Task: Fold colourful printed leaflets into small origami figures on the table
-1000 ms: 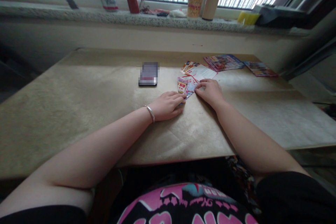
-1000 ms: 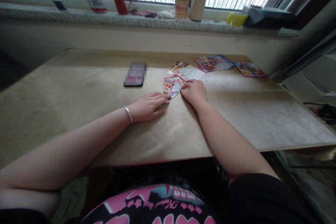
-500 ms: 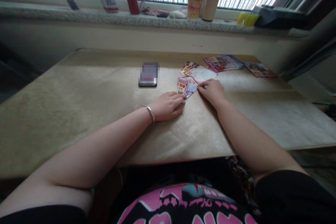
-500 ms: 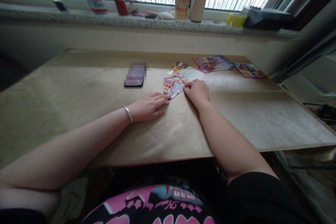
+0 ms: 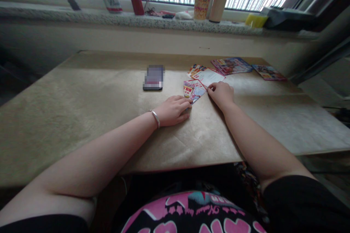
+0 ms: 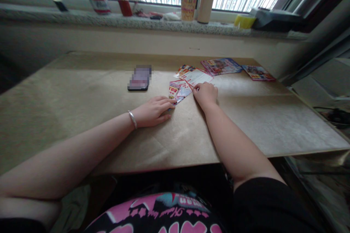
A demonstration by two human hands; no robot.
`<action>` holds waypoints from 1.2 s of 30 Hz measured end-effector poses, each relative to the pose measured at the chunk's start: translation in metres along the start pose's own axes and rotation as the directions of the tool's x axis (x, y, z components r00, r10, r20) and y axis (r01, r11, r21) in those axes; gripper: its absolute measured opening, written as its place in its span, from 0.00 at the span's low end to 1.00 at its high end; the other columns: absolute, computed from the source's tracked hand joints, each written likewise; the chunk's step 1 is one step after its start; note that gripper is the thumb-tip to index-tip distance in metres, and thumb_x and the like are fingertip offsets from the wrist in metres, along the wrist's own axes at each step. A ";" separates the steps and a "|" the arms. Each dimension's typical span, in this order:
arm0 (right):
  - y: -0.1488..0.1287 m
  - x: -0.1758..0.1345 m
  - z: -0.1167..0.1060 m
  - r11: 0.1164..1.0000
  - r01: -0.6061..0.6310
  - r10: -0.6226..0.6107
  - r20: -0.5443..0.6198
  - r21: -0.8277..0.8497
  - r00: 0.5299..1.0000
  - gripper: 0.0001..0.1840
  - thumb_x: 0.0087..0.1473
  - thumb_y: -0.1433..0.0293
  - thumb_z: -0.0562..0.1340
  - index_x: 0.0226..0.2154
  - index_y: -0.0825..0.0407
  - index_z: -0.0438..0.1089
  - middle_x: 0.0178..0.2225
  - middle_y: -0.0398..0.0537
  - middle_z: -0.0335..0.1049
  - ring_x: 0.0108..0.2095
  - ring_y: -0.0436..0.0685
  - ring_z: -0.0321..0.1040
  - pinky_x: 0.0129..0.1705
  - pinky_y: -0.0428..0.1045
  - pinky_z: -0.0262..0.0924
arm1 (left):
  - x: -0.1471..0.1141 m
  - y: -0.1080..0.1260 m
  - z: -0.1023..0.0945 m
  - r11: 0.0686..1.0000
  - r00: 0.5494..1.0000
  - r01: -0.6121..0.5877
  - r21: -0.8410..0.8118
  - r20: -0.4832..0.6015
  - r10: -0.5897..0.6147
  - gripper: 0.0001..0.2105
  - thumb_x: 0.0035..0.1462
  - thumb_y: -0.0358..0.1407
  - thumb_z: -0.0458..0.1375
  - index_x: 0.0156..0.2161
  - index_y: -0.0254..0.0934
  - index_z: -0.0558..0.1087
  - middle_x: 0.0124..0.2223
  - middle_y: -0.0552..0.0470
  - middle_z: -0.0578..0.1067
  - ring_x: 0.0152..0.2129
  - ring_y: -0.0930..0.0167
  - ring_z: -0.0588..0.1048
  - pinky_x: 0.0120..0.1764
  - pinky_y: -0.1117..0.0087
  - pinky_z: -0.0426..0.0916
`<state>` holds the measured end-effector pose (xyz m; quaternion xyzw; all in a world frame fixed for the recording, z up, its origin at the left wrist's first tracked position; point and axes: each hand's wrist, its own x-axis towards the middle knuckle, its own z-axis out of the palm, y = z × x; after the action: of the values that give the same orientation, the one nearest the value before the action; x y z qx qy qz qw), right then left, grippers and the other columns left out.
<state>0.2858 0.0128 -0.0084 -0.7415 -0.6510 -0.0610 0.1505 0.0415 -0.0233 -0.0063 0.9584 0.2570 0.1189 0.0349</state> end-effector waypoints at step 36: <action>-0.021 -0.032 -0.009 0.549 0.789 -0.815 -0.033 0.276 0.579 0.14 0.56 0.72 0.57 0.39 0.47 0.77 0.42 0.49 0.75 0.45 0.59 0.67 0.51 0.54 0.59 | -0.009 -0.032 -0.018 0.983 0.996 -0.085 0.163 0.008 0.084 0.11 0.65 0.40 0.52 0.46 0.41 0.75 0.47 0.50 0.78 0.43 0.66 0.74 0.50 0.62 0.63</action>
<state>0.2610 -0.0179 -0.0063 -0.3379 -0.9257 0.0001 0.1698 0.0136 0.0001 0.0049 0.9681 0.2250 0.0985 -0.0488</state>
